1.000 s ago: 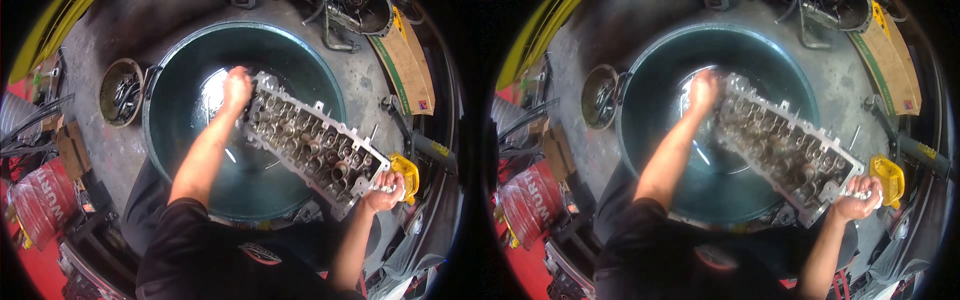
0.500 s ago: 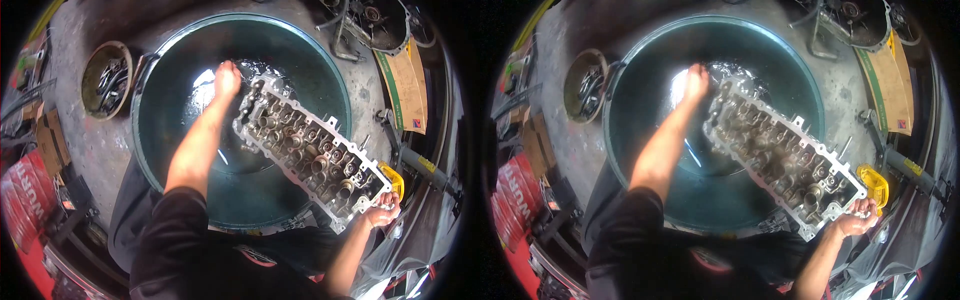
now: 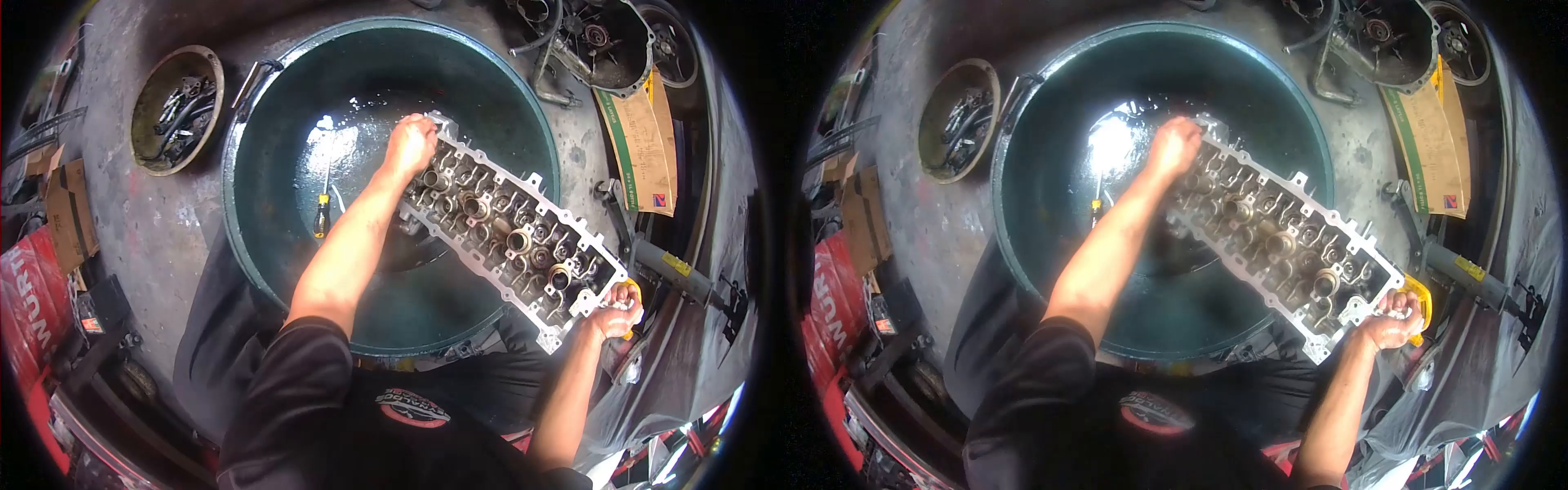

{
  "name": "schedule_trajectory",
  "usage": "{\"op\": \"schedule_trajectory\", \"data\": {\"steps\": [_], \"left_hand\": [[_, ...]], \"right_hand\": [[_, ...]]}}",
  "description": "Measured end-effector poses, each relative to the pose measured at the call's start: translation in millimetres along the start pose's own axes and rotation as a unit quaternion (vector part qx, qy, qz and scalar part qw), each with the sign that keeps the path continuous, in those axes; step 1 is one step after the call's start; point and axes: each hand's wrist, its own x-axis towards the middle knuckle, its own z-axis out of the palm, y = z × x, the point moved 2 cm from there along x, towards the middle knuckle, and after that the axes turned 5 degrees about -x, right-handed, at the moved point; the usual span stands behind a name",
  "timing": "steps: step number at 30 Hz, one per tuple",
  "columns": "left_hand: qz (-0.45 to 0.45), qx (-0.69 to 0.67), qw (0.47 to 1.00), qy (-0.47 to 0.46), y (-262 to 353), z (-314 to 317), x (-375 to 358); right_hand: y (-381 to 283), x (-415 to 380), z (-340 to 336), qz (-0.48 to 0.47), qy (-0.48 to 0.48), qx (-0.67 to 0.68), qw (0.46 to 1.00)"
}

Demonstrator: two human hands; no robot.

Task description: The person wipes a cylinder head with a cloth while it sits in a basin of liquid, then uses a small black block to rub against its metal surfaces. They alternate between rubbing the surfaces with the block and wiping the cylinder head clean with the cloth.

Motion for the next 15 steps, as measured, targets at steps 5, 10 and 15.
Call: {"op": "schedule_trajectory", "data": {"steps": [5,10,15], "left_hand": [[-0.041,0.044,0.998,-0.016,-11.6,-1.5,11.3],[-0.089,0.000,0.996,-0.031,11.5,2.2,5.8],[-0.141,0.092,0.985,-0.046,27.1,4.2,10.6]], "right_hand": [[7.7,18.0,-15.1,0.028,-0.057,0.006,0.998],[7.7,10.0,-4.7,0.036,-0.012,0.019,0.999],[3.2,1.7,5.1,0.046,0.019,0.019,0.999]]}}
